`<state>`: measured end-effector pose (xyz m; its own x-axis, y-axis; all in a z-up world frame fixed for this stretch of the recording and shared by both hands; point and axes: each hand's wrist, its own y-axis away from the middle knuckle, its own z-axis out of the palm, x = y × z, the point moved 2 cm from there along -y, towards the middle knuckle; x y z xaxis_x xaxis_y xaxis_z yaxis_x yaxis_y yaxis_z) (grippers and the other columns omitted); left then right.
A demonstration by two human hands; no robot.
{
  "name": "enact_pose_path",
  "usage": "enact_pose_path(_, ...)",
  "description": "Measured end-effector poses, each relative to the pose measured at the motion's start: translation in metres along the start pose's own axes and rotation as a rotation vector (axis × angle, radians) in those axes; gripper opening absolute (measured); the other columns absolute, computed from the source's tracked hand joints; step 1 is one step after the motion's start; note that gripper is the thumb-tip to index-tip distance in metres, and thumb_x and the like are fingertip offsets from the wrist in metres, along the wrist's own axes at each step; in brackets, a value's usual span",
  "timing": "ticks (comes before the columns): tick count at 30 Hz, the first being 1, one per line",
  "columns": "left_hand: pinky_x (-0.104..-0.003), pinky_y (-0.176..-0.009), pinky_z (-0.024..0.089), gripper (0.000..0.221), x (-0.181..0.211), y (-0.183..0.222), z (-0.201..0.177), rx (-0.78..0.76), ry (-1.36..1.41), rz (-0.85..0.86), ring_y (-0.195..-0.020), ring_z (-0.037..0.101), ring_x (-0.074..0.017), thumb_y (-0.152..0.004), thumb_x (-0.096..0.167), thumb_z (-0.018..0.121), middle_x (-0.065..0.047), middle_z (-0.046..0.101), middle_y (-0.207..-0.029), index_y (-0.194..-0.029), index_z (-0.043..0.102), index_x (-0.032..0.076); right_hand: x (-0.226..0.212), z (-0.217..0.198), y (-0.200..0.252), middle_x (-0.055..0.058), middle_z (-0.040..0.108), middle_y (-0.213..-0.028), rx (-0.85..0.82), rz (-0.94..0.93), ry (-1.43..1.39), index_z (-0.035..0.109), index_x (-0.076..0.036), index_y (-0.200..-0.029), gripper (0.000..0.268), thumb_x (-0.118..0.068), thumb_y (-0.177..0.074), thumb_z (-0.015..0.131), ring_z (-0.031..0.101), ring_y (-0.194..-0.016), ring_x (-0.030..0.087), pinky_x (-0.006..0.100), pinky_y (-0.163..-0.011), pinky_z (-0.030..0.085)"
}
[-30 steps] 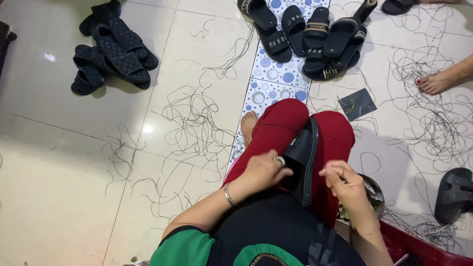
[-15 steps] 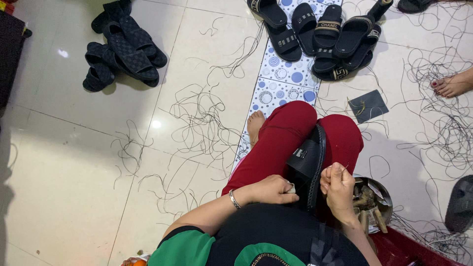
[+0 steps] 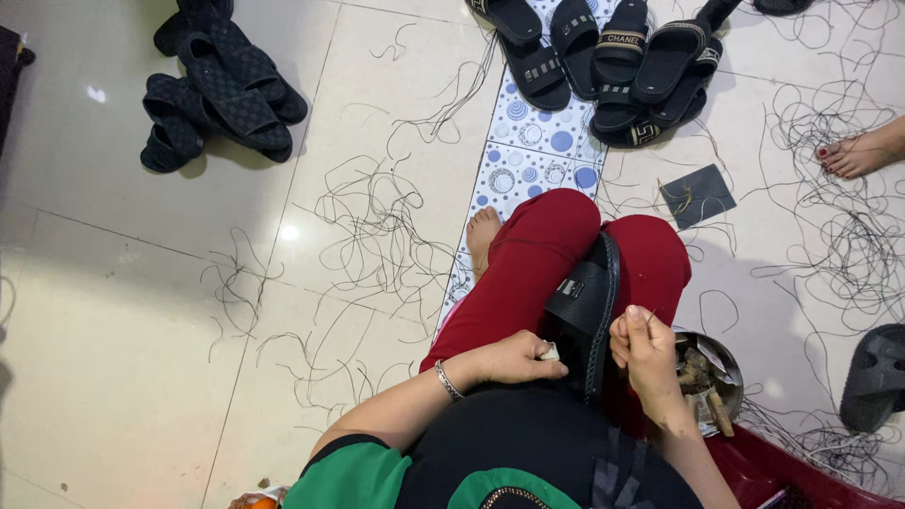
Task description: The person uses a needle and thread to sew a leather strap onto the sole of a black sandal while holding it between their knees. The person repeatedly pushes the needle through the material and pulls the thread tight by hand, working along the edge of the strap.
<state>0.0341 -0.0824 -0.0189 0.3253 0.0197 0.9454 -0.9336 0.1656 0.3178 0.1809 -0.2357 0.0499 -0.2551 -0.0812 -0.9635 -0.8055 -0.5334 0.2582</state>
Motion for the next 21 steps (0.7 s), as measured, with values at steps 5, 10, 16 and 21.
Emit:
enact_pose_path(5,-0.028,-0.047,0.041,0.042,0.001,-0.002,-0.001,0.011,-0.021,0.007,-0.051,0.048,-0.0096,-0.095,0.032,0.070,0.004,0.053,-0.051,-0.059,0.058,0.014,0.016,-0.006,-0.005,0.002,0.037,-0.057,-0.014,0.010,-0.036,0.044,-0.011,-0.073,0.046,-0.031,-0.115,0.044,0.033,-0.037,0.008,0.022,-0.028,0.034)
enact_pose_path(10,-0.029,-0.048,0.041,0.042,0.007,-0.005,-0.002,0.020,-0.044,0.011,-0.052,0.046,-0.0119,-0.095,0.031,0.069,0.004,0.050,-0.052,-0.060,0.056,0.012,0.026,-0.011,-0.011,0.000,0.036,-0.058,-0.025,0.050,-0.064,0.043,-0.012,-0.074,0.046,-0.032,-0.115,0.042,0.034,-0.038,0.007,0.022,-0.028,0.033)
enact_pose_path(16,-0.037,-0.049,0.039,0.042,0.015,0.000,-0.003,0.083,-0.118,0.045,-0.052,0.049,-0.0196,-0.092,0.028,0.071,-0.005,0.051,-0.051,-0.061,0.054,0.005,0.016,-0.008,-0.010,0.003,0.037,-0.058,-0.013,0.004,-0.043,0.043,-0.011,-0.072,0.049,-0.035,-0.115,0.043,0.033,-0.037,0.008,0.023,-0.026,0.030)
enact_pose_path(21,-0.037,-0.051,0.044,0.044,0.011,-0.002,-0.002,0.102,-0.206,0.056,-0.052,0.052,-0.0214,-0.092,0.035,0.071,-0.007,0.053,-0.052,-0.060,0.056,0.008,0.026,-0.011,-0.008,0.002,0.039,-0.059,0.005,0.025,-0.052,0.044,-0.011,-0.075,0.044,-0.031,-0.115,0.045,0.035,-0.038,0.007,0.022,-0.029,0.033)
